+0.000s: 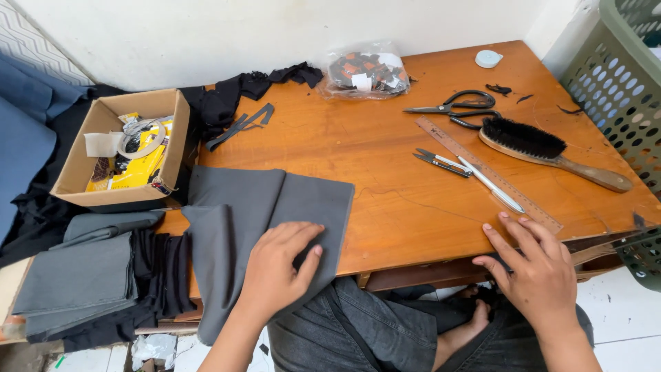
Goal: The person uses a small pair of scissors to cut a piece of gray fabric along a marked line. After cutting, the person folds the fabric and smooths it out on the wooden table.
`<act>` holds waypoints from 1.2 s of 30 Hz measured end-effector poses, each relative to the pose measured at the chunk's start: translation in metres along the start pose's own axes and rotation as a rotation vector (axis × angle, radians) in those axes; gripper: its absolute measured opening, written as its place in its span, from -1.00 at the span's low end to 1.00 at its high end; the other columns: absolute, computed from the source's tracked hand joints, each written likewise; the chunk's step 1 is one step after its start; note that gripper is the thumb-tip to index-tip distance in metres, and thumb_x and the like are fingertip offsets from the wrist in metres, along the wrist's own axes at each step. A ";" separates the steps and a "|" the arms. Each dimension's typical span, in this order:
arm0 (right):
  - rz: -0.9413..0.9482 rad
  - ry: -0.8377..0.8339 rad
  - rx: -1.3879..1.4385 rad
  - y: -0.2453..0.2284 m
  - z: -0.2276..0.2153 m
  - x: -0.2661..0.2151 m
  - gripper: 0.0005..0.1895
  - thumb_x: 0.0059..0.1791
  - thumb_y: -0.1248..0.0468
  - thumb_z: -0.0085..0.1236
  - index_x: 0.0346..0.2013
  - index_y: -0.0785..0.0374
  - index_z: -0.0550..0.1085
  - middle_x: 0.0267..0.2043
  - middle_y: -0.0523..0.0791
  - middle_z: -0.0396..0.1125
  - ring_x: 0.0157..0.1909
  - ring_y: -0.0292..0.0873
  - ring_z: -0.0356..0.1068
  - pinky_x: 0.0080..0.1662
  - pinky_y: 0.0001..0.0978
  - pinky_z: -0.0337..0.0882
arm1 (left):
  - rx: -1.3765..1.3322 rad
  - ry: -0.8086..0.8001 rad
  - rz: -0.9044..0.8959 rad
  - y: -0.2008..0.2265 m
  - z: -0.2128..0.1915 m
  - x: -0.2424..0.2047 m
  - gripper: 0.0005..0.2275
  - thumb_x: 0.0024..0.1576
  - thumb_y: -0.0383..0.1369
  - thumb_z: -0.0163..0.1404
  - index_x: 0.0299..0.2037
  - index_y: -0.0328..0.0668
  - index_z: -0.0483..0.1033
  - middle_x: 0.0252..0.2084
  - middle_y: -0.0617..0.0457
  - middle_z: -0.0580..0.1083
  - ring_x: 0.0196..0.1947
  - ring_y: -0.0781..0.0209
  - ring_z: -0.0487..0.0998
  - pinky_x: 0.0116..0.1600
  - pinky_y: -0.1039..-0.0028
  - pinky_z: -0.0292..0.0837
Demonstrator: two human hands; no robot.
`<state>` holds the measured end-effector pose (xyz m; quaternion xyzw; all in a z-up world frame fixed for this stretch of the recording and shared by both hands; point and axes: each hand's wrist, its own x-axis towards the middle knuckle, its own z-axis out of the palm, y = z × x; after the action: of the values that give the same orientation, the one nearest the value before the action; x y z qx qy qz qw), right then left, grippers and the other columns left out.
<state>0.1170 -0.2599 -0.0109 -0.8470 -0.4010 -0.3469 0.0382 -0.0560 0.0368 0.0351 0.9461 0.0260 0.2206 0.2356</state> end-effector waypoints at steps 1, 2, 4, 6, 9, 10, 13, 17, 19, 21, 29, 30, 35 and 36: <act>-0.020 0.014 0.004 0.001 0.002 -0.002 -0.61 -0.23 -0.02 0.08 -0.15 -0.01 0.45 -0.01 -0.22 0.30 -0.01 -0.16 0.27 -0.19 -0.33 0.36 | 0.050 0.036 0.004 -0.004 0.004 0.005 -0.72 0.01 -0.31 -0.21 -0.10 -0.18 0.37 -0.12 0.04 0.41 -0.09 0.08 0.37 -0.07 0.32 0.24; -0.041 0.027 0.008 0.002 0.004 -0.004 -0.63 -0.21 0.07 0.13 -0.13 0.02 0.45 -0.01 -0.25 0.30 -0.03 -0.18 0.27 -0.17 -0.35 0.34 | 0.100 0.071 0.009 -0.009 0.008 0.009 -0.71 0.03 -0.34 -0.23 -0.05 -0.20 0.33 -0.07 0.00 0.38 -0.04 0.05 0.34 -0.04 0.30 0.22; -0.055 0.081 0.074 -0.004 -0.001 -0.002 -0.71 -0.20 0.19 0.16 -0.20 0.14 0.47 -0.13 -0.19 0.34 -0.14 -0.16 0.29 -0.15 -0.37 0.36 | 0.185 -0.058 0.005 -0.023 0.022 0.012 -0.63 0.05 -0.26 -0.30 0.06 -0.14 0.18 0.09 0.00 0.18 0.10 0.09 0.12 0.10 0.28 -0.04; -0.067 0.143 0.131 -0.005 -0.004 -0.001 -0.79 -0.19 0.31 0.19 -0.27 0.26 0.49 -0.26 -0.12 0.37 -0.24 -0.14 0.31 -0.13 -0.39 0.37 | 0.272 -0.180 0.010 -0.030 0.029 0.015 -0.55 0.07 -0.18 -0.38 0.18 -0.07 0.03 0.25 0.00 -0.02 0.25 0.13 -0.10 0.24 0.27 -0.30; -0.035 0.182 0.194 0.001 -0.001 -0.011 -0.89 -0.12 0.47 0.09 -0.32 0.30 0.48 -0.27 -0.12 0.38 -0.24 -0.16 0.37 -0.12 -0.42 0.35 | 0.291 -0.202 0.066 -0.031 0.026 0.015 -0.54 0.07 -0.14 -0.39 0.19 -0.06 0.01 0.26 -0.01 -0.05 0.25 0.09 -0.12 0.23 0.23 -0.31; -0.038 0.206 0.202 0.004 0.001 -0.014 -0.87 -0.10 0.51 0.00 -0.36 0.31 0.48 -0.31 -0.09 0.37 -0.27 -0.11 0.35 -0.15 -0.39 0.36 | 0.270 -0.224 0.090 -0.030 0.023 0.015 -0.54 0.07 -0.15 -0.38 0.19 -0.06 0.01 0.26 0.00 -0.05 0.25 0.09 -0.12 0.23 0.23 -0.32; 0.009 0.209 0.163 0.015 0.010 -0.031 -0.75 -0.11 0.60 -0.14 -0.39 0.31 0.49 -0.32 -0.07 0.35 -0.28 -0.06 0.32 -0.13 -0.34 0.36 | 0.231 -0.265 0.110 -0.029 0.020 0.013 -0.54 0.08 -0.15 -0.38 0.19 -0.06 0.01 0.26 0.00 -0.06 0.26 0.09 -0.13 0.24 0.23 -0.35; 0.177 0.201 0.065 0.034 0.020 -0.056 -0.69 -0.23 0.67 -0.16 -0.38 0.30 0.45 -0.30 -0.08 0.31 -0.27 -0.05 0.25 -0.09 -0.33 0.31 | 0.230 -0.279 0.112 -0.029 0.020 0.013 -0.54 0.07 -0.16 -0.37 0.19 -0.05 0.01 0.25 0.00 -0.04 0.26 0.11 -0.14 0.24 0.24 -0.37; 0.262 0.172 -0.004 0.059 0.036 -0.093 -0.69 -0.25 0.63 -0.12 -0.37 0.25 0.45 -0.27 -0.09 0.31 -0.23 -0.08 0.24 -0.07 -0.35 0.29 | 0.236 -0.275 0.116 -0.030 0.021 0.013 -0.54 0.06 -0.15 -0.36 0.19 -0.04 0.01 0.25 0.00 -0.04 0.26 0.10 -0.13 0.23 0.23 -0.36; 0.349 0.144 -0.075 0.081 0.048 -0.127 -0.68 -0.28 0.59 -0.09 -0.36 0.20 0.44 -0.25 -0.11 0.30 -0.20 -0.10 0.24 -0.04 -0.37 0.27 | 0.241 -0.272 0.121 -0.031 0.024 0.016 -0.54 0.06 -0.15 -0.36 0.19 -0.04 0.01 0.25 0.00 -0.04 0.25 0.09 -0.13 0.23 0.23 -0.35; 1.059 -0.002 -0.428 0.125 0.107 -0.262 -0.64 0.25 0.17 -0.09 0.28 0.28 0.39 0.26 0.00 -0.20 -0.01 0.19 0.20 -0.26 0.27 0.37 | 0.286 -0.361 -0.196 -0.028 0.066 0.086 -0.48 0.05 -0.05 -0.52 0.23 0.01 -0.17 0.29 0.06 -0.22 0.28 0.16 -0.30 0.26 0.22 -0.46; 1.061 0.011 -0.429 0.147 0.125 -0.272 -0.64 0.25 0.17 -0.09 0.28 0.28 0.39 0.26 0.00 -0.20 -0.01 0.19 0.20 -0.26 0.27 0.37 | 0.287 -0.350 -0.190 -0.025 0.068 0.097 -0.48 0.05 -0.05 -0.52 0.23 0.01 -0.17 0.29 0.06 -0.22 0.28 0.16 -0.30 0.26 0.22 -0.46; 1.069 0.121 -0.399 0.187 0.179 -0.332 -0.66 0.22 0.23 -0.07 0.25 0.33 0.36 0.24 0.02 -0.17 -0.02 0.18 0.20 -0.25 0.21 0.36 | 0.224 -0.227 -0.289 -0.034 0.094 0.140 -0.50 0.05 -0.05 -0.43 0.22 0.14 -0.10 0.25 -0.16 -0.19 0.25 -0.08 -0.29 0.26 0.19 -0.41; 1.069 0.144 -0.398 0.194 0.179 -0.335 -0.66 0.21 0.24 -0.06 0.25 0.35 0.35 0.24 0.02 -0.17 -0.02 0.18 0.20 -0.25 0.20 0.36 | 0.220 -0.220 -0.279 -0.039 0.105 0.144 -0.50 0.05 -0.05 -0.43 0.22 0.14 -0.10 0.25 -0.16 -0.19 0.25 -0.08 -0.29 0.26 0.19 -0.41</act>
<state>0.2073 -0.5484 -0.3118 -0.8972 0.1593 -0.4050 0.0751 0.1210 0.0480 -0.0082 0.9717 0.1546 0.0772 0.1608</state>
